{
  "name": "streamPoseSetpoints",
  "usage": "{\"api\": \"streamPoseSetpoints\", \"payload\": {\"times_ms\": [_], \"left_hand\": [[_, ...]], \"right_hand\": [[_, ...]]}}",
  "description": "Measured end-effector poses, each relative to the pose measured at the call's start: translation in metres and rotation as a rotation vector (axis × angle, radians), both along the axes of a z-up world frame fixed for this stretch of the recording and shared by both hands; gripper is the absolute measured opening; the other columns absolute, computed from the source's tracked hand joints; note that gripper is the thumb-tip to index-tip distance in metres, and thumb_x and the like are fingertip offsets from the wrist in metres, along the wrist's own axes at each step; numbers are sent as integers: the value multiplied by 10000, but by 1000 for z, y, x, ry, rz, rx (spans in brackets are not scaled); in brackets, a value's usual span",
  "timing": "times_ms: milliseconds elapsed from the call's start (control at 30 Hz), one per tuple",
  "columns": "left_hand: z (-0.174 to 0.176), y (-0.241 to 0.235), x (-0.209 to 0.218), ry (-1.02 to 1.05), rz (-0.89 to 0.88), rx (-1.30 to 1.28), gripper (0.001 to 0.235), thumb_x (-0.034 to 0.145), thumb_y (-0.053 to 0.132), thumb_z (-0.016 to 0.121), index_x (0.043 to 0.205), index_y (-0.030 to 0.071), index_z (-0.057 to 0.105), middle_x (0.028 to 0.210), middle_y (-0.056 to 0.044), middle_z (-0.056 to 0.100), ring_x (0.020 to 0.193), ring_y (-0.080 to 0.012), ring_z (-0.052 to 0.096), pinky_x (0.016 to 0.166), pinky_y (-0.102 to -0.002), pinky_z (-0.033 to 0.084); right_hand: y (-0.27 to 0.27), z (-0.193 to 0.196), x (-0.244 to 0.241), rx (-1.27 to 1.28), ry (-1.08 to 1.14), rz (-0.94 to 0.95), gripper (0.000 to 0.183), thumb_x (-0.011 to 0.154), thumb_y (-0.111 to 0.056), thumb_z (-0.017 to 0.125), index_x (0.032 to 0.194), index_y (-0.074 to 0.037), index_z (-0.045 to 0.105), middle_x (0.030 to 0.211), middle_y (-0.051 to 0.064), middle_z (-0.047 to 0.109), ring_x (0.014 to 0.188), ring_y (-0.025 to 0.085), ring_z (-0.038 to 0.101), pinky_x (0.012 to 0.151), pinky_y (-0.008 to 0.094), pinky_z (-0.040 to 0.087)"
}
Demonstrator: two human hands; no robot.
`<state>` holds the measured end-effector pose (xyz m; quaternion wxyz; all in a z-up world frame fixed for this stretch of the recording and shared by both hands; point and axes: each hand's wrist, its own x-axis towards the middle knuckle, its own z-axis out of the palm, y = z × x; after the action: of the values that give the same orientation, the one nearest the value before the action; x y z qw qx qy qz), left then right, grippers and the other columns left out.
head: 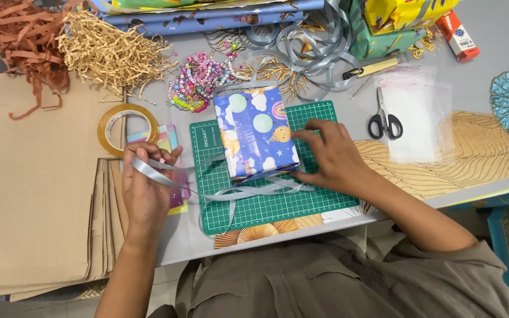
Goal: Measuring, cutting, and tying a decorative silver ribbon around a small gift box.
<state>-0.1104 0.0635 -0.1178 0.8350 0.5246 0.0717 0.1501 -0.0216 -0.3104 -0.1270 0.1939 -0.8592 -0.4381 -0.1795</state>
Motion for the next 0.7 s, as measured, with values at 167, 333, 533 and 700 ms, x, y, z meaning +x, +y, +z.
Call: {"api": "streamPoseSetpoints", "payload": {"times_ms": [167, 333, 533, 700], "left_hand": [[4, -3, 9, 24, 18, 13, 371, 1187, 439, 358, 1163, 114, 534, 1042, 0, 522, 1042, -116, 629, 1210, -413, 606], [-20, 15, 20, 60, 19, -214, 399, 1185, 473, 326, 1184, 162, 576, 984, 15, 550, 948, -138, 679, 1121, -411, 653], [-25, 6, 24, 149, 41, -269, 357, 1186, 428, 383, 1162, 176, 635, 1034, 40, 660, 996, -105, 731, 1140, -335, 614], [-29, 17, 29, 182, 123, -215, 362, 1182, 425, 361, 1202, 193, 637, 1021, 49, 609, 1006, -116, 695, 1131, -325, 607]], "right_hand": [[-17, 7, 5, -214, 585, -188, 372, 880, -342, 830, 1152, -111, 725, 1019, 149, 698, 1098, 407, 697, 913, 544, 517], [-31, 18, 42, 395, 1387, -99, 178, 977, 8, 721, 1134, 56, 790, 982, 222, 831, 882, 259, 793, 824, 382, 657], [-27, -18, 72, 522, 1259, -246, 366, 979, -18, 736, 1323, 43, 629, 923, 229, 767, 535, 263, 728, 392, 371, 623], [-24, 11, 84, -92, 777, -365, 255, 989, -169, 804, 1230, -89, 773, 931, 142, 811, 839, 333, 805, 758, 450, 627]]}}
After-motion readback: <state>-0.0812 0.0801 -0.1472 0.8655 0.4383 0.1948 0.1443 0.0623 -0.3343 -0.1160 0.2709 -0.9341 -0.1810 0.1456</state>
